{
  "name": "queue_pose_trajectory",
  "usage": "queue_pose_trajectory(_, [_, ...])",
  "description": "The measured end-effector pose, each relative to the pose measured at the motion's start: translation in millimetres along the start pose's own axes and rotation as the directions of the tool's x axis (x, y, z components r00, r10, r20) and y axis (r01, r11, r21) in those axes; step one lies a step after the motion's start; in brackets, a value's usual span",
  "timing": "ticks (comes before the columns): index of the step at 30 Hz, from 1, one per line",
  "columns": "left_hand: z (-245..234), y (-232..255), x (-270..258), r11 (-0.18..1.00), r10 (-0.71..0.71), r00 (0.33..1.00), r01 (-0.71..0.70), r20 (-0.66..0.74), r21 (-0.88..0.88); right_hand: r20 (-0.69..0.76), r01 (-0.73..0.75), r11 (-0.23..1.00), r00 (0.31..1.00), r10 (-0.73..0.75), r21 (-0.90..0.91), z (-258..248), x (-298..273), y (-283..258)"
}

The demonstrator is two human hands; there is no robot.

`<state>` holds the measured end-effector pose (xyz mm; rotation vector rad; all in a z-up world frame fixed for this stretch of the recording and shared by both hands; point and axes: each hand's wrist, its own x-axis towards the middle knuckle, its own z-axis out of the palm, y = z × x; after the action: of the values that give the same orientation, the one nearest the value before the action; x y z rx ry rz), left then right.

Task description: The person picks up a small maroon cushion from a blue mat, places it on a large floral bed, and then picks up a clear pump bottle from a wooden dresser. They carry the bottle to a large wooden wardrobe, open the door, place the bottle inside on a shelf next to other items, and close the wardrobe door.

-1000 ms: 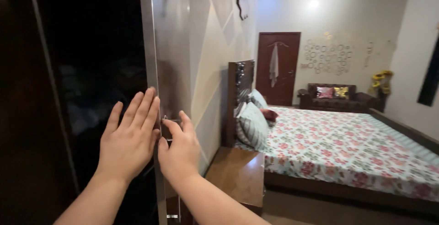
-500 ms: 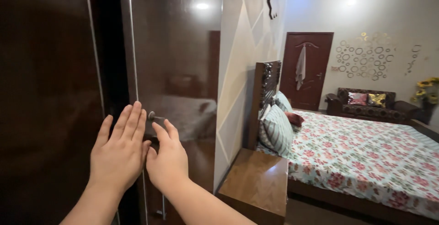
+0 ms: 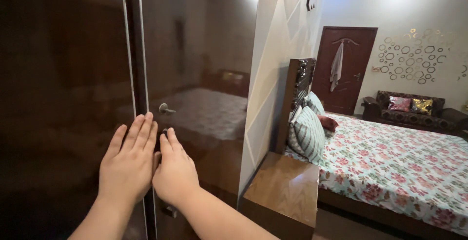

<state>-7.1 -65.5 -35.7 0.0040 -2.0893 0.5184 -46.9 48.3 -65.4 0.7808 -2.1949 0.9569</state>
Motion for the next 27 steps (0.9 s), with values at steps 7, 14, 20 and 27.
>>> queue_pose_trajectory(7, [2.9,0.2,1.6,1.000,0.002,1.000,-0.002,-0.005,0.010,0.012,0.019,1.000,1.000,-0.018,-0.024,-0.6,-4.5,3.4])
queue_pose_trajectory(14, [0.5,4.5,3.5,1.000,-0.029,0.998,0.029,0.055,0.000,0.074,0.024,0.986,0.997,-0.011,-0.167,-11.1,-20.0,10.7])
queue_pose_trajectory(20, [3.3,22.2,-9.2,0.998,-0.047,0.995,0.051,0.085,-0.047,-0.010,-0.045,0.947,0.999,0.044,-0.318,-32.8,-33.5,44.1])
queue_pose_trajectory(27, [5.8,57.0,-26.0,0.981,0.028,0.994,-0.007,0.104,-0.192,-0.068,-0.144,0.911,0.990,0.127,-0.386,-58.0,-56.5,69.9])
